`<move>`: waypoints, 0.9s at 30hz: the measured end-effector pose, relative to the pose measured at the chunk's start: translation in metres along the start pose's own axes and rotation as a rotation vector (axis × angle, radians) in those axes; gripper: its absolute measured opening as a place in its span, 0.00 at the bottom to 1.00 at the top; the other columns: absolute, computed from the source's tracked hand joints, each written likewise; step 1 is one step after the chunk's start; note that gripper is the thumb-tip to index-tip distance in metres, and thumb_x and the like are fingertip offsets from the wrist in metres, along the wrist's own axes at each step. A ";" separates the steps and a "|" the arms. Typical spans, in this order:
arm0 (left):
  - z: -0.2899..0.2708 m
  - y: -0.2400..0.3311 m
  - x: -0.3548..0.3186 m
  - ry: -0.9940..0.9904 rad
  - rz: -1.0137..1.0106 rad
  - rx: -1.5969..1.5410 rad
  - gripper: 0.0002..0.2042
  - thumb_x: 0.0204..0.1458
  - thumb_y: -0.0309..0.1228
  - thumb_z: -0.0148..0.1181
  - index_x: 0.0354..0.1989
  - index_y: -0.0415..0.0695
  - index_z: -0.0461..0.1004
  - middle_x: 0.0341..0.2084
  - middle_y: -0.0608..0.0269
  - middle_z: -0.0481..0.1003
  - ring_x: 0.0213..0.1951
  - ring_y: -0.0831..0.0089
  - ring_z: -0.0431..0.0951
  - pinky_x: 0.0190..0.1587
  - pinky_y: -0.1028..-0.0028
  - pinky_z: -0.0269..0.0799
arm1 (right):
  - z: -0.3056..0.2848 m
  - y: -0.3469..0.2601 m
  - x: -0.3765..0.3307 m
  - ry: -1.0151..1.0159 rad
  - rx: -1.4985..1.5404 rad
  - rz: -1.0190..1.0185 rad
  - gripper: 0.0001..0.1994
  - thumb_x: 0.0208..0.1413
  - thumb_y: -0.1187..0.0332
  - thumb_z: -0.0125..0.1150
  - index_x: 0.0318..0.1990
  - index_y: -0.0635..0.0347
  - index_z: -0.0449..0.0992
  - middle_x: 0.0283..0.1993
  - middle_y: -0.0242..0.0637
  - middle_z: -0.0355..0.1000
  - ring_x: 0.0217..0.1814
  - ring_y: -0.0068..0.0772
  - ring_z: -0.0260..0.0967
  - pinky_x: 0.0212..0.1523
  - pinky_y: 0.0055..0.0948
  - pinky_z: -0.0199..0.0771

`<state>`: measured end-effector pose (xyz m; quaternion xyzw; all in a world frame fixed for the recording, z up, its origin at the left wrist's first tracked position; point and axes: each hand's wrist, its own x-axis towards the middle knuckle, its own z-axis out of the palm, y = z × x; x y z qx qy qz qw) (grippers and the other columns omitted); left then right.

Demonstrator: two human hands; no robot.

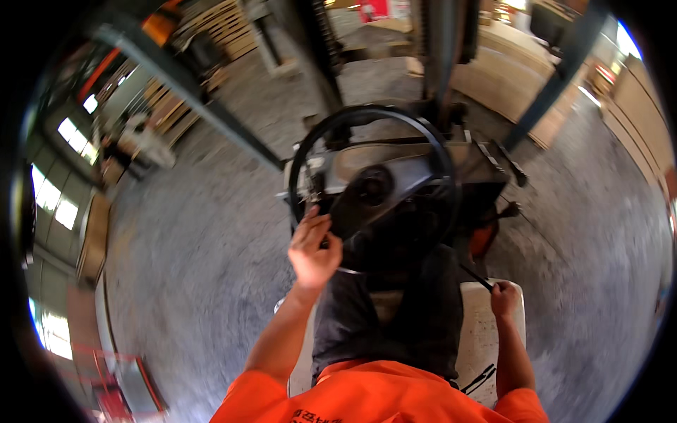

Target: The person operates a forklift by turning the steering wheel and adjusting the hydraulic and directional control levers while driving through a factory floor surrounded by wood panel stacks.

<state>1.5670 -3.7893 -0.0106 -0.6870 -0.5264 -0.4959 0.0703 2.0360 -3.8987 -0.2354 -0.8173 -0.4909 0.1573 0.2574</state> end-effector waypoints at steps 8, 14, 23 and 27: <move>0.009 -0.027 0.001 -0.062 0.056 -0.020 0.08 0.36 0.18 0.57 0.27 0.37 0.78 0.32 0.57 0.78 0.47 0.55 0.79 0.45 0.63 0.76 | 0.013 -0.048 -0.041 0.078 0.053 0.164 0.10 0.48 0.66 0.59 0.30 0.64 0.81 0.27 0.47 0.77 0.31 0.45 0.77 0.37 0.38 0.74; -0.002 -0.062 0.028 -0.047 0.102 -0.060 0.08 0.36 0.17 0.57 0.27 0.37 0.77 0.31 0.56 0.78 0.46 0.53 0.79 0.45 0.62 0.76 | -0.001 -0.099 -0.046 -0.032 -0.056 0.221 0.13 0.48 0.63 0.59 0.35 0.61 0.82 0.33 0.47 0.79 0.38 0.45 0.77 0.44 0.40 0.75; -0.023 -0.111 0.123 -0.144 0.000 -0.150 0.09 0.36 0.16 0.57 0.29 0.36 0.77 0.31 0.55 0.78 0.46 0.51 0.79 0.44 0.64 0.75 | -0.051 -0.281 0.043 0.079 0.216 -0.007 0.19 0.54 0.67 0.58 0.54 0.61 0.71 0.39 0.42 0.78 0.39 0.34 0.76 0.42 0.29 0.73; -0.024 -0.137 0.164 -0.178 0.021 -0.171 0.09 0.38 0.16 0.57 0.31 0.34 0.77 0.32 0.52 0.77 0.48 0.49 0.78 0.45 0.62 0.76 | -0.053 -0.374 0.111 0.132 0.236 -0.073 0.26 0.57 0.66 0.57 0.63 0.59 0.63 0.41 0.41 0.77 0.38 0.31 0.75 0.40 0.29 0.73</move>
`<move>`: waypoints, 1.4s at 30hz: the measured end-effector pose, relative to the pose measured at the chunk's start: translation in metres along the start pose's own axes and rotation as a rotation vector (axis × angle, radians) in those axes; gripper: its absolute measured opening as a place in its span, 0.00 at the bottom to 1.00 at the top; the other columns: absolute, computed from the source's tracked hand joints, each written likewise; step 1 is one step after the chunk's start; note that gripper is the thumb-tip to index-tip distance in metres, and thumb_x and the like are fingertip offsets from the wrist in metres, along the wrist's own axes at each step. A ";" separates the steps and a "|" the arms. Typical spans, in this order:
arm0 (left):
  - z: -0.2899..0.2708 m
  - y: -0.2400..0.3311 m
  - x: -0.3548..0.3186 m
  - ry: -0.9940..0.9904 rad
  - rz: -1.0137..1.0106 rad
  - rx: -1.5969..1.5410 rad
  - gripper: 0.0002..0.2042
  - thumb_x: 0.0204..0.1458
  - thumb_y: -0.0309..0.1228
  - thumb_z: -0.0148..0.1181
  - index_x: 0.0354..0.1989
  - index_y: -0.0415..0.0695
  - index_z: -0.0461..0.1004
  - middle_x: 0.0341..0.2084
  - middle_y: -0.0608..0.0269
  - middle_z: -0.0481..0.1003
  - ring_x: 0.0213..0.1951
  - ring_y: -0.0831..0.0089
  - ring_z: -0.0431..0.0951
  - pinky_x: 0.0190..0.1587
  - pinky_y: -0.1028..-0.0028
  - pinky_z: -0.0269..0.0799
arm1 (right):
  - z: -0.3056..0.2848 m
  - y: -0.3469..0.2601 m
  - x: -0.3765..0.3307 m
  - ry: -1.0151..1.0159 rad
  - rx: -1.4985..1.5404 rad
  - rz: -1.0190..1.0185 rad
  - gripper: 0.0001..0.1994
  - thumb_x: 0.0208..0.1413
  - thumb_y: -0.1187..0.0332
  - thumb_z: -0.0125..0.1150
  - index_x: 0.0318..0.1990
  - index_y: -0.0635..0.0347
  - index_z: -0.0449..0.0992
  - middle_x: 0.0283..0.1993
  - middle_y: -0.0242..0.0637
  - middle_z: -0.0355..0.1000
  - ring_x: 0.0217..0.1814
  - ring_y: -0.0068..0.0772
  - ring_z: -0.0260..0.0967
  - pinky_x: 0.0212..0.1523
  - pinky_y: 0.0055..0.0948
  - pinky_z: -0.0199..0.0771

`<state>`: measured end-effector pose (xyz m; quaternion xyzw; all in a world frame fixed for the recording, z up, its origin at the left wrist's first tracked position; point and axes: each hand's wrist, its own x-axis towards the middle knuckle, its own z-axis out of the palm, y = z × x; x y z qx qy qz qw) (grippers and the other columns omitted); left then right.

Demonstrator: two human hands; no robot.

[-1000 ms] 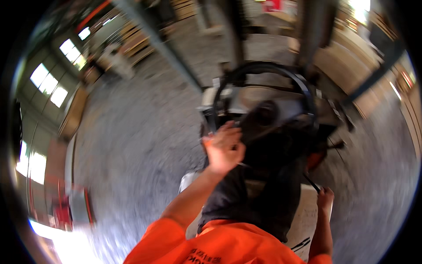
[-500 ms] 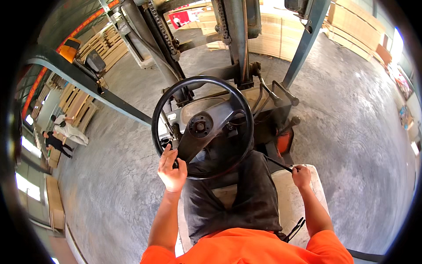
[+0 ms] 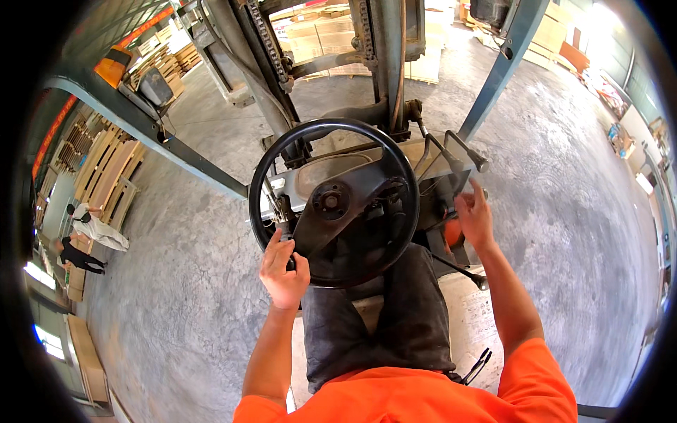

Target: The person operates a forklift by turning the steering wheel and adjusting the hydraulic and directional control levers while driving through a factory floor surrounded by wood panel stacks.

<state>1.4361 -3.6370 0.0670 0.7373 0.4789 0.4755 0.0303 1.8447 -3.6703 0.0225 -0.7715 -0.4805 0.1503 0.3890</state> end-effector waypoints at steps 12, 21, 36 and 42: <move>-0.005 -0.048 0.080 -0.074 -0.058 -0.144 0.09 0.37 0.16 0.56 0.30 0.35 0.76 0.29 0.53 0.76 0.45 0.47 0.79 0.45 0.61 0.77 | 0.057 -0.095 0.117 0.012 0.094 0.166 0.21 0.60 0.65 0.55 0.59 0.59 0.69 0.24 0.35 0.73 0.23 0.23 0.69 0.28 0.26 0.70; -0.018 -0.079 0.133 -0.131 -0.079 -0.172 0.08 0.37 0.17 0.56 0.29 0.35 0.75 0.27 0.55 0.75 0.43 0.49 0.79 0.45 0.61 0.77 | 0.070 -0.147 0.140 -0.002 0.031 0.189 0.24 0.57 0.64 0.58 0.60 0.60 0.67 0.23 0.33 0.70 0.21 0.24 0.66 0.25 0.28 0.67; -0.038 -0.102 0.205 -0.226 -0.085 -0.259 0.08 0.37 0.18 0.59 0.28 0.37 0.76 0.27 0.53 0.76 0.42 0.53 0.80 0.42 0.63 0.77 | -0.009 -0.161 -0.064 -0.146 -0.450 0.153 0.21 0.46 0.71 0.65 0.51 0.60 0.74 0.52 0.45 0.69 0.56 0.49 0.65 0.55 0.40 0.68; -0.036 -0.091 0.205 -0.207 -0.044 -0.281 0.08 0.35 0.18 0.59 0.28 0.38 0.76 0.26 0.55 0.75 0.42 0.53 0.80 0.44 0.63 0.77 | 0.016 -0.181 -0.007 -0.037 -0.306 0.215 0.26 0.51 0.65 0.63 0.59 0.59 0.67 0.49 0.45 0.72 0.47 0.46 0.70 0.49 0.39 0.70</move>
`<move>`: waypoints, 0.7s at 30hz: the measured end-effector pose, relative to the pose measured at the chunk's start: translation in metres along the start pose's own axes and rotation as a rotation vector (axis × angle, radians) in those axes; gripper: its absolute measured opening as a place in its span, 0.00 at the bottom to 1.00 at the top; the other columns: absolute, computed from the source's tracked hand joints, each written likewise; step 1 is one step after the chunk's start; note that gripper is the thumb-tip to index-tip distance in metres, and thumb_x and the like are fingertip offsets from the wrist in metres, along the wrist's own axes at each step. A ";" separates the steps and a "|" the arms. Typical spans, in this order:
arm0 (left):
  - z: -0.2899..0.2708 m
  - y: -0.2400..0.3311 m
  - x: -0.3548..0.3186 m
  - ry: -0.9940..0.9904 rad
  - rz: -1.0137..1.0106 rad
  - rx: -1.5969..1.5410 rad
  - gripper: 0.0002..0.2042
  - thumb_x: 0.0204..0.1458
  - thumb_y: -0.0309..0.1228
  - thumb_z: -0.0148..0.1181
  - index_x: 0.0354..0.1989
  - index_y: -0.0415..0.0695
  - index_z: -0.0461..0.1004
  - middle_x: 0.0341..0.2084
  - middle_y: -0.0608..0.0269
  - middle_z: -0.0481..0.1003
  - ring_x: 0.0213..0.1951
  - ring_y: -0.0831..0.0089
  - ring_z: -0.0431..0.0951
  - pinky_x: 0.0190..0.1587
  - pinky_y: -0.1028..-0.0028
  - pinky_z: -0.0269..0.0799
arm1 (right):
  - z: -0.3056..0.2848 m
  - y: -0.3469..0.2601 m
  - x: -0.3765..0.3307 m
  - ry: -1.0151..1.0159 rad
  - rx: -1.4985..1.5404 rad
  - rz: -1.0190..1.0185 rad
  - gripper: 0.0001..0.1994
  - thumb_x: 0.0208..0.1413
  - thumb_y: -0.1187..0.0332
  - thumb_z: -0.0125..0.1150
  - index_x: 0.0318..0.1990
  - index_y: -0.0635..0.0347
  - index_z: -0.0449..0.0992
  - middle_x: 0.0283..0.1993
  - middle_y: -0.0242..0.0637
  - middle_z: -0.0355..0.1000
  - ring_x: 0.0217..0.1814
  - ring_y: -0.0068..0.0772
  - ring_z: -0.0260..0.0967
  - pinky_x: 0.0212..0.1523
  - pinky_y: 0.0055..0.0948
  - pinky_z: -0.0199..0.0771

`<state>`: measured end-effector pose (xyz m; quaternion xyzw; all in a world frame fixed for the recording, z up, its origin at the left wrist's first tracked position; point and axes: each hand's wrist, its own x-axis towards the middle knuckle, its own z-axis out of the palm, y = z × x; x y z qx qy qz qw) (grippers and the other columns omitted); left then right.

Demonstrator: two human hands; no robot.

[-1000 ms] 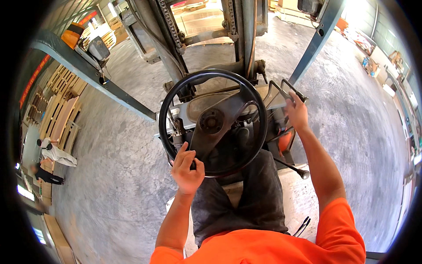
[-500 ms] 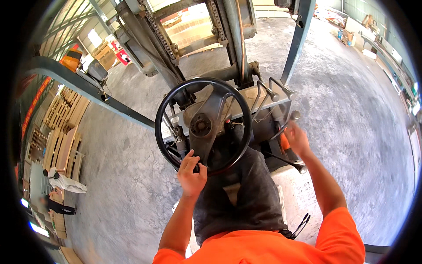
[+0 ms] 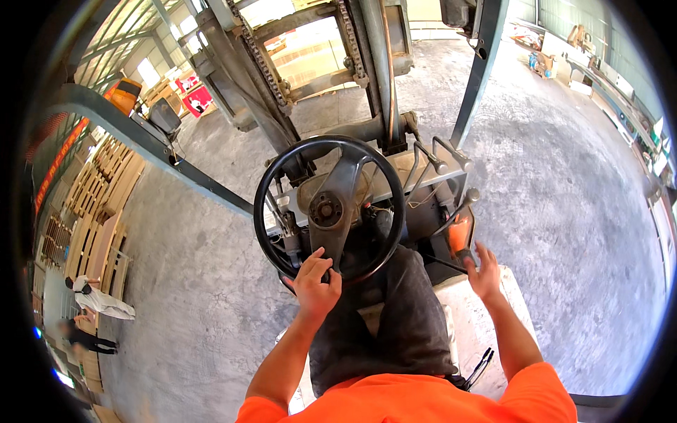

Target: The person operates a forklift by turning the steering wheel and adjusting the hydraulic and directional control levers while driving through a factory floor surrounded by wood panel stacks.

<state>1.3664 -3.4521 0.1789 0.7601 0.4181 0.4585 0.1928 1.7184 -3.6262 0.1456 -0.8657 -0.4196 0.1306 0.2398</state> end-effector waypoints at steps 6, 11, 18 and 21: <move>0.007 0.022 -0.012 -0.039 0.067 0.010 0.09 0.34 0.19 0.58 0.28 0.38 0.77 0.26 0.56 0.76 0.42 0.54 0.80 0.44 0.64 0.77 | 0.014 -0.070 0.112 0.102 0.238 -0.118 0.26 0.58 0.61 0.56 0.63 0.56 0.63 0.38 0.46 0.76 0.38 0.43 0.74 0.43 0.38 0.72; 0.012 0.044 -0.028 -0.057 0.076 0.041 0.09 0.35 0.18 0.58 0.28 0.39 0.77 0.27 0.56 0.76 0.44 0.54 0.80 0.43 0.65 0.76 | 0.008 -0.087 0.144 0.103 0.304 -0.048 0.25 0.58 0.58 0.57 0.61 0.54 0.66 0.34 0.46 0.76 0.40 0.46 0.75 0.46 0.39 0.71; 0.026 0.072 -0.038 -0.073 0.117 0.080 0.09 0.35 0.18 0.58 0.28 0.38 0.77 0.27 0.58 0.77 0.44 0.55 0.80 0.43 0.66 0.76 | 0.001 -0.065 0.164 0.159 0.109 -0.228 0.27 0.58 0.55 0.58 0.63 0.52 0.63 0.48 0.52 0.73 0.48 0.48 0.73 0.50 0.39 0.70; 0.027 0.081 -0.043 -0.081 0.128 0.121 0.09 0.35 0.18 0.57 0.29 0.39 0.77 0.28 0.58 0.77 0.45 0.55 0.80 0.44 0.66 0.76 | -0.042 -0.104 0.103 0.067 0.349 -0.015 0.30 0.56 0.57 0.59 0.65 0.54 0.59 0.51 0.53 0.72 0.49 0.50 0.72 0.51 0.42 0.70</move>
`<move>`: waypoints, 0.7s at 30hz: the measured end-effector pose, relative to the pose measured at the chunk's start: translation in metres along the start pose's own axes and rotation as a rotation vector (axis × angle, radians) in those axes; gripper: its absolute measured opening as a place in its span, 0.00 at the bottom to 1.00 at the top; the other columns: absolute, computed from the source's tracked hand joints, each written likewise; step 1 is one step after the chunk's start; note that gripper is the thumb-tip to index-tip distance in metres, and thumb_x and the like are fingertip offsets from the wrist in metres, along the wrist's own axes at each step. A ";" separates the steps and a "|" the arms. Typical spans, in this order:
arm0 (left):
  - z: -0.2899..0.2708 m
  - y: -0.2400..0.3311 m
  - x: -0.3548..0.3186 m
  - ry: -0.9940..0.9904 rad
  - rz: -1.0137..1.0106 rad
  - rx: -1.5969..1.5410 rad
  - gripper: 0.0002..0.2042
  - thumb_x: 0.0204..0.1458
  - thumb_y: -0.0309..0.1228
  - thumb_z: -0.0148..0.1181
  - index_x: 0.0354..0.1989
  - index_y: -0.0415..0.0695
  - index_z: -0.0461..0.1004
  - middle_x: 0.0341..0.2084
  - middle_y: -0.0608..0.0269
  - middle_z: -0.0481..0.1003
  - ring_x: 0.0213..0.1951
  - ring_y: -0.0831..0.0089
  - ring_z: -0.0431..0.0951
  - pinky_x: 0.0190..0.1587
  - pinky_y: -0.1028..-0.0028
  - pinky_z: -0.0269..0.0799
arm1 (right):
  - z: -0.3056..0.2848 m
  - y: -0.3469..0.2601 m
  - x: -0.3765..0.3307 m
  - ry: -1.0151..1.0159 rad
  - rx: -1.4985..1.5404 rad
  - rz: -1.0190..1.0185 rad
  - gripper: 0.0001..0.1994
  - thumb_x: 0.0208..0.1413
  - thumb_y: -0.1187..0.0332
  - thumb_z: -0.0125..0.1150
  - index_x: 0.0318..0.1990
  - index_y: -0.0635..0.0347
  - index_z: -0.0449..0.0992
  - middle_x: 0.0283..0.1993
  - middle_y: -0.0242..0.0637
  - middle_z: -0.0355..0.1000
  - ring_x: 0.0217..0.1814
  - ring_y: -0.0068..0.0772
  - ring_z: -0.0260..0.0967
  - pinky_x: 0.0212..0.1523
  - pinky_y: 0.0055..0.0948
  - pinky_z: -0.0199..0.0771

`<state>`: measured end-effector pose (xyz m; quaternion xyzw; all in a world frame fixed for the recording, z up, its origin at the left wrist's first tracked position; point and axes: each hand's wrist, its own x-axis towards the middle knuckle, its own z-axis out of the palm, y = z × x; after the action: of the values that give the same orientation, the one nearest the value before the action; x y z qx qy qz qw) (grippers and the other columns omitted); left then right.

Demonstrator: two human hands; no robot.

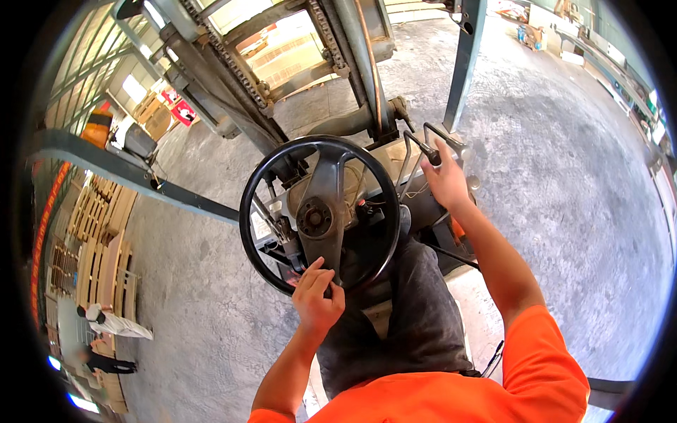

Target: The person operates a forklift by turning the steering wheel and adjusting the hydraulic and directional control levers while driving through a factory floor surrounded by wood panel stacks.

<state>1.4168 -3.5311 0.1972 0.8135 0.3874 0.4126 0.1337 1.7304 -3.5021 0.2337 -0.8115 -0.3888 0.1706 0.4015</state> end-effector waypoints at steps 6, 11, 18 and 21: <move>0.004 0.056 0.019 -0.111 0.135 -0.031 0.10 0.36 0.19 0.57 0.31 0.39 0.77 0.31 0.58 0.77 0.45 0.54 0.79 0.46 0.64 0.75 | -0.090 0.127 -0.117 -0.088 -0.467 -0.178 0.19 0.53 0.61 0.61 0.51 0.54 0.73 0.49 0.44 0.73 0.48 0.49 0.71 0.49 0.42 0.71; 0.050 0.083 0.062 -0.181 0.315 -0.080 0.11 0.37 0.20 0.56 0.33 0.38 0.76 0.37 0.56 0.76 0.49 0.53 0.76 0.51 0.61 0.73 | -0.083 0.258 -0.151 -0.035 -0.460 -0.116 0.06 0.52 0.65 0.61 0.32 0.56 0.77 0.34 0.41 0.73 0.36 0.50 0.72 0.37 0.44 0.73; 0.096 0.099 0.115 -0.118 0.341 -0.020 0.14 0.36 0.21 0.56 0.35 0.38 0.77 0.40 0.54 0.76 0.49 0.53 0.75 0.53 0.61 0.71 | 0.009 0.223 0.020 0.091 -0.540 -0.172 0.10 0.52 0.61 0.59 0.34 0.57 0.75 0.35 0.46 0.74 0.39 0.53 0.73 0.42 0.46 0.72; 0.098 0.103 0.116 -0.091 0.331 -0.012 0.13 0.37 0.22 0.56 0.35 0.38 0.77 0.40 0.55 0.76 0.49 0.53 0.76 0.53 0.61 0.71 | -0.033 0.147 0.009 -0.115 -0.577 -0.081 0.11 0.53 0.60 0.58 0.37 0.56 0.75 0.38 0.45 0.75 0.42 0.53 0.73 0.43 0.46 0.72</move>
<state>1.5880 -3.5035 0.2575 0.8833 0.2393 0.3937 0.0863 1.8284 -3.5674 0.1393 -0.8650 -0.4753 0.0829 0.1380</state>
